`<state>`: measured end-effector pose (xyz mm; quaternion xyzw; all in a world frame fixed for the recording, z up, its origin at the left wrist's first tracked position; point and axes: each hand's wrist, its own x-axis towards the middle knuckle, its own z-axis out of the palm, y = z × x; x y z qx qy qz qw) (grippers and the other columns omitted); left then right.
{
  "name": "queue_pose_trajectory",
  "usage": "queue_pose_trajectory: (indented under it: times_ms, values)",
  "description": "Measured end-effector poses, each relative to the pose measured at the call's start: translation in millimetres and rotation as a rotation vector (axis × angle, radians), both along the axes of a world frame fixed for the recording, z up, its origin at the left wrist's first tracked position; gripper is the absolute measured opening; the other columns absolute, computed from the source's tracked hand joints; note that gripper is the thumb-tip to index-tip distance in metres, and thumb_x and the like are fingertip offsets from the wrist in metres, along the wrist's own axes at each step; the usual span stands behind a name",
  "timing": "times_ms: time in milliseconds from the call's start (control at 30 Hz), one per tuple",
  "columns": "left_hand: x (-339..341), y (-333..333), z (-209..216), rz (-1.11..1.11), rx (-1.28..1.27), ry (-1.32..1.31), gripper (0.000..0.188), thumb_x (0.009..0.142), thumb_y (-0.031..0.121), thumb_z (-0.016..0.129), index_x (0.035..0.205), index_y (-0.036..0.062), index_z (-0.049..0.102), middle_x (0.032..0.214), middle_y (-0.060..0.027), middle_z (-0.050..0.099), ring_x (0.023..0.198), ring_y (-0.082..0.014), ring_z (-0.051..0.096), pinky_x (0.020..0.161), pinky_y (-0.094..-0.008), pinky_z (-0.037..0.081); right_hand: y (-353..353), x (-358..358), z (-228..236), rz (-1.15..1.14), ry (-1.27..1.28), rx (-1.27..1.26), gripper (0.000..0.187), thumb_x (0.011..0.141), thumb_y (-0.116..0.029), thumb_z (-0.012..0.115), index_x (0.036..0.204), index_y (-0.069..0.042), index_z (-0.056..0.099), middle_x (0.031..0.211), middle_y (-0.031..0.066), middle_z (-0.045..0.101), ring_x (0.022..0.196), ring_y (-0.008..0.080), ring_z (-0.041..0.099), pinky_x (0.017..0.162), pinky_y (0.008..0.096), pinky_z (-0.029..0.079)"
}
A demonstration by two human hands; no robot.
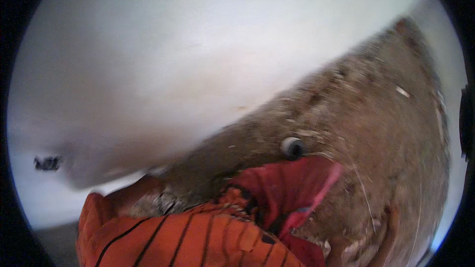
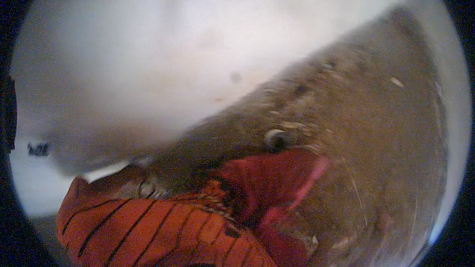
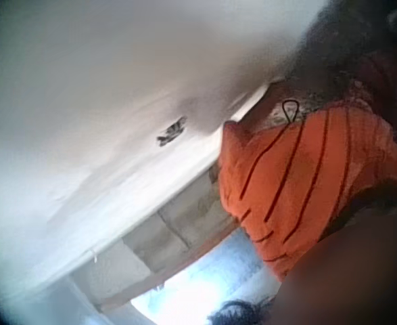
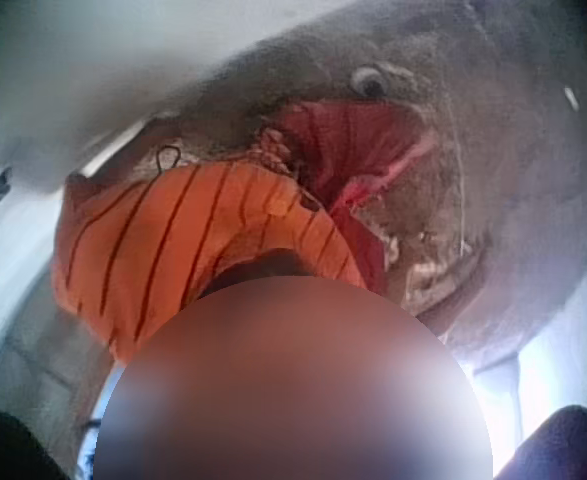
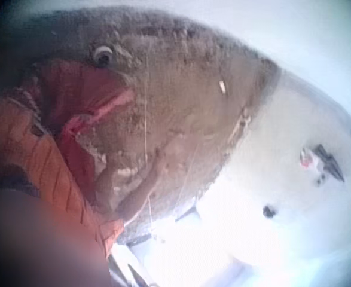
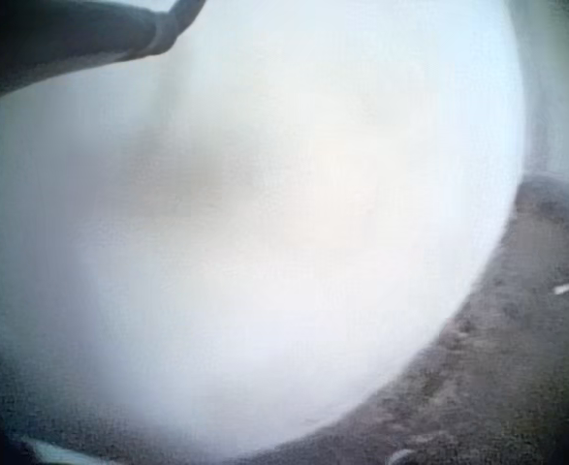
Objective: The person sits on the floor and uses a hammer to drive nails into the ground along a string line. They repeatedly position the nail, strike it with the hammer, and adjust the string to maintain alignment.
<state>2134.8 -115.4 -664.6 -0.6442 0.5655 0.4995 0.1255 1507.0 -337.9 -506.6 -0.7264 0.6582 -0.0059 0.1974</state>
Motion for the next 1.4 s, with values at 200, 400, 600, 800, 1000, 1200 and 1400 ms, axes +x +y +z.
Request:
queue_pose_trajectory:
  times_ms: [200, 400, 600, 800, 1000, 1200, 1400]
  values:
    - [9, -86, 52, 0.219, -0.185, 0.034, 0.033, 0.083, 0.025, 0.058, 0.110, 0.0054, 0.053, 0.078, -0.0115, 0.059, 0.070, -0.0216, 0.058, 0.064, -0.0348, 0.048, -46, 23, 38, 0.053, -0.166, 0.001, 0.041, 0.077, -0.027, 0.064, 0.108, -0.001, 0.056, 0.084, 0.0155, 0.061, 0.079, 0.0223, 0.058, 0.074, 0.0377, 0.048]
    - [-105, -314, 24, 0.040, -0.687, 0.303, 0.047, 0.080, 0.017, 0.060, 0.120, 0.0018, 0.041, 0.089, -0.0079, 0.056, 0.078, -0.0168, 0.053, 0.068, -0.0299, 0.046, -22, 120, 40, -0.232, -0.906, -0.472, 0.048, 0.075, -0.021, 0.068, 0.116, -0.003, 0.049, 0.086, 0.0081, 0.059, 0.073, 0.0165, 0.057, 0.065, 0.0346, 0.049]
    - [-117, -445, -71, -0.094, -0.780, 0.294, 0.066, 0.078, 0.019, 0.063, 0.132, -0.0014, 0.031, 0.106, -0.0132, 0.054, 0.098, -0.0220, 0.049, 0.087, -0.0337, 0.042, 23, 263, -14, -0.312, -1.246, -0.351, 0.060, 0.076, -0.020, 0.063, 0.127, -0.001, 0.039, 0.101, 0.0180, 0.057, 0.095, 0.0257, 0.056, 0.086, 0.0382, 0.044]
    - [-134, -432, -63, 0.074, -0.791, 0.502, 0.046, 0.084, 0.028, 0.058, 0.119, -0.0001, 0.048, 0.109, -0.0149, 0.058, 0.099, -0.0227, 0.053, 0.088, -0.0352, 0.043, 24, 300, -45, -0.438, -0.827, -0.141, 0.050, 0.072, -0.028, 0.067, 0.111, 0.000, 0.052, 0.090, 0.0200, 0.063, 0.080, 0.0297, 0.063, 0.071, 0.0396, 0.051]
    - [-125, -420, -13, 0.075, -0.728, 0.459, 0.024, 0.083, 0.028, 0.057, 0.092, 0.0064, 0.064, 0.089, -0.0136, 0.066, 0.084, -0.0226, 0.061, 0.079, -0.0349, 0.046, 12, 359, -58, -0.677, -0.844, -0.145, 0.043, 0.082, -0.022, 0.064, 0.115, 0.000, 0.046, 0.077, 0.0076, 0.056, 0.066, 0.0139, 0.051, 0.060, 0.0308, 0.046]
    - [-132, -398, -12, 0.144, -1.003, 0.436, 0.022, 0.083, 0.026, 0.057, 0.093, 0.0068, 0.063, 0.082, -0.0130, 0.065, 0.067, -0.0248, 0.061, 0.068, -0.0372, 0.047, 3, 376, -56, -0.627, -0.816, 0.021, 0.050, 0.084, -0.027, 0.059, 0.122, 0.001, 0.042, 0.088, 0.0222, 0.063, 0.079, 0.0308, 0.065, 0.068, 0.0400, 0.049]
    - [-133, -406, -7, 0.275, -0.549, 0.428, 0.038, 0.082, 0.029, 0.059, 0.111, 0.0051, 0.060, 0.085, -0.0150, 0.066, 0.070, -0.0243, 0.064, 0.072, -0.0366, 0.050, -24, 378, -53, -0.533, -0.776, -0.007, 0.042, 0.085, -0.024, 0.057, 0.116, 0.002, 0.044, 0.080, 0.0191, 0.060, 0.071, 0.0286, 0.062, 0.066, 0.0389, 0.048]
